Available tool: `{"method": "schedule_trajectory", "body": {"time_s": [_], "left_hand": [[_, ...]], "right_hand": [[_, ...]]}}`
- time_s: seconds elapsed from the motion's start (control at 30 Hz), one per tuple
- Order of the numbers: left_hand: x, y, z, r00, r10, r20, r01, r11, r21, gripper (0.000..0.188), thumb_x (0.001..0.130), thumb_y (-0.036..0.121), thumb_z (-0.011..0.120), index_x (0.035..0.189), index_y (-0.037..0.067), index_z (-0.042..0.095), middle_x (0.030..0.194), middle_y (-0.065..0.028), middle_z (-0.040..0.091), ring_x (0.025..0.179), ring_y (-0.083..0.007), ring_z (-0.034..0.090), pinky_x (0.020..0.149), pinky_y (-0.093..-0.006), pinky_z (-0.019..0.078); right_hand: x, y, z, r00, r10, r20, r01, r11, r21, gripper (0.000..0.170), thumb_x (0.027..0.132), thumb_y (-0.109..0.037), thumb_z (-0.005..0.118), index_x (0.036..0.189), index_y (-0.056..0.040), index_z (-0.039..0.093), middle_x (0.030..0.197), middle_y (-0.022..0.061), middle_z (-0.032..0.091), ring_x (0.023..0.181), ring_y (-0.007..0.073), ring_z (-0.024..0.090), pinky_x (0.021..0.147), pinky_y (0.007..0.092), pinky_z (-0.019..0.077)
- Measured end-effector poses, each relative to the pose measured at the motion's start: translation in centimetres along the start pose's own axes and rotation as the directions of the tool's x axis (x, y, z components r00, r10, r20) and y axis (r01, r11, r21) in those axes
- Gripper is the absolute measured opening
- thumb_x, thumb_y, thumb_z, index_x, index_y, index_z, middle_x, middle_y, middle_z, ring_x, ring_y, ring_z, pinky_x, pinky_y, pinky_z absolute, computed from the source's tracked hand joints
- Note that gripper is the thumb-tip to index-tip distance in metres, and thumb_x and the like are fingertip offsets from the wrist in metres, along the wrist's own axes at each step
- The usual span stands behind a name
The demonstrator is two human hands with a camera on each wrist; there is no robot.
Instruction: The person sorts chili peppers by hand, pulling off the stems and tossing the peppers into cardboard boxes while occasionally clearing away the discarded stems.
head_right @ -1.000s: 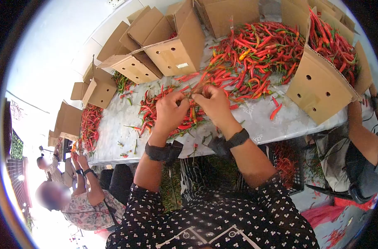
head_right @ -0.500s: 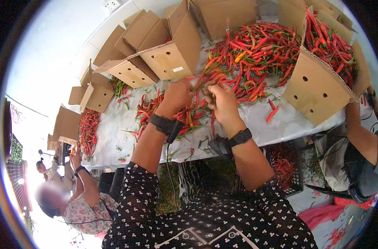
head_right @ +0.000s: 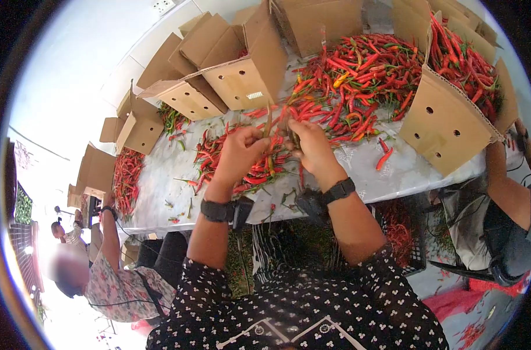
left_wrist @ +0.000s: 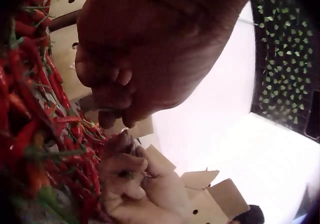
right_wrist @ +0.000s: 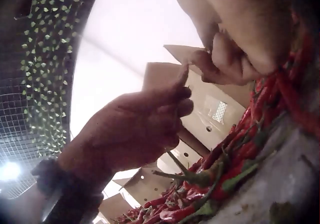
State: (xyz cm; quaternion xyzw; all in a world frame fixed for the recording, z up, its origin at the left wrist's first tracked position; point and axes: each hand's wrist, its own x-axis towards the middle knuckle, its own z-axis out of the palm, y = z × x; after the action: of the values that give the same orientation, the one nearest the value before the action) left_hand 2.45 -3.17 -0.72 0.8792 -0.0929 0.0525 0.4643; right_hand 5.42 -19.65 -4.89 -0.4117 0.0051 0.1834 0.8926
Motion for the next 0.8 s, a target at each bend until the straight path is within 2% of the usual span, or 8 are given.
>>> {"method": "schedule_trajectory", "body": {"time_s": [0.27,0.33,0.4,0.47,0.5,0.6,0.73,0.8], "left_hand": [[-6.1,-0.1,0.8,0.988,-0.151,-0.002,0.141,0.923,-0.359,0.012,0.081,0.009,0.059,0.083,-0.002,0.056,0.066,-0.0002,0.057,0.057,-0.0032,0.046,0.049,-0.0198,0.0361],[-7.2,0.2,1.1,0.985,-0.168,0.043,0.169,0.88,-0.444,0.012,0.081,0.009,0.059,0.082,-0.003,0.055,0.067,-0.0016,0.059,0.057,-0.0033,0.047,0.049,-0.0197,0.0366],[-7.8,0.3,1.5,0.988,-0.144,0.046,0.15,0.886,-0.438,0.013,0.081,0.009,0.059,0.08,-0.003,0.055,0.067,-0.002,0.059,0.056,-0.0035,0.047,0.049,-0.0199,0.0366],[-8.3,-0.2,2.2,0.996,-0.067,0.063,0.087,0.899,-0.43,0.01,0.082,0.01,0.058,0.08,0.0,0.054,0.066,-0.0022,0.059,0.052,-0.0031,0.045,0.045,-0.0195,0.0356],[-8.4,-0.2,2.6,0.991,-0.099,0.089,0.128,0.892,-0.434,0.012,0.081,0.011,0.06,0.077,0.0,0.055,0.065,-0.0016,0.058,0.053,-0.0035,0.046,0.047,-0.0202,0.0365],[-8.8,1.1,3.8,0.994,-0.023,0.106,0.058,0.94,-0.335,0.016,0.079,0.013,0.063,0.075,-0.001,0.056,0.062,-0.0028,0.057,0.055,-0.0057,0.048,0.049,-0.0236,0.0395],[-9.8,3.9,4.8,0.98,0.113,0.166,-0.073,0.971,-0.229,0.015,0.078,0.012,0.062,0.075,-0.001,0.056,0.058,-0.0007,0.051,0.055,-0.0041,0.043,0.048,-0.0236,0.0371],[-10.3,4.1,4.6,0.979,0.088,0.185,-0.042,0.971,-0.236,0.013,0.077,0.011,0.062,0.077,-0.001,0.056,0.056,-0.0062,0.052,0.051,-0.0094,0.045,0.049,-0.026,0.0386]], "right_hand": [[-8.0,-4.1,-2.6,0.979,-0.203,-0.029,0.184,0.931,-0.316,0.025,0.088,-0.025,0.051,0.097,-0.0027,0.056,0.071,-0.0023,0.051,0.049,0.0047,0.039,0.04,0.0186,0.0252],[-12.2,-4.7,-5.0,0.916,-0.334,-0.221,0.142,0.787,-0.601,0.021,0.088,-0.023,0.051,0.09,-0.0023,0.057,0.075,0.0,0.055,0.059,0.0052,0.046,0.047,0.0211,0.0336],[-16.1,-6.2,-8.5,0.954,-0.272,-0.123,0.007,0.432,-0.902,0.022,0.086,-0.02,0.051,0.086,0.0013,0.057,0.076,0.0043,0.057,0.063,0.0094,0.05,0.052,0.0265,0.0383],[-19.3,-5.7,-11.6,0.894,-0.444,0.069,-0.03,-0.212,-0.977,0.022,0.084,-0.017,0.05,0.083,0.0036,0.058,0.076,0.0087,0.059,0.067,0.0126,0.052,0.059,0.0309,0.0412],[-20.1,-5.6,-11.6,0.894,-0.443,0.067,-0.035,-0.218,-0.975,0.022,0.084,-0.017,0.05,0.083,0.0036,0.058,0.076,0.0087,0.059,0.067,0.0126,0.052,0.059,0.0309,0.0412],[-21.2,-5.0,-11.0,0.84,-0.541,-0.04,-0.104,-0.087,-0.991,0.022,0.083,-0.016,0.051,0.087,0.0043,0.059,0.076,0.0087,0.06,0.072,0.015,0.054,0.067,0.0338,0.042],[-17.3,-2.8,-4.9,0.953,-0.213,-0.214,0.025,0.764,-0.645,0.02,0.084,-0.016,0.054,0.092,0.0008,0.061,0.062,-0.0035,0.049,0.055,0.0067,0.044,0.049,0.0236,0.0355],[-15.1,-1.5,-1.7,0.985,-0.122,-0.118,0.049,0.873,-0.486,0.015,0.083,-0.015,0.056,0.086,-0.0016,0.062,0.06,-0.0066,0.044,0.05,0.0028,0.038,0.044,0.0195,0.0291]]}}
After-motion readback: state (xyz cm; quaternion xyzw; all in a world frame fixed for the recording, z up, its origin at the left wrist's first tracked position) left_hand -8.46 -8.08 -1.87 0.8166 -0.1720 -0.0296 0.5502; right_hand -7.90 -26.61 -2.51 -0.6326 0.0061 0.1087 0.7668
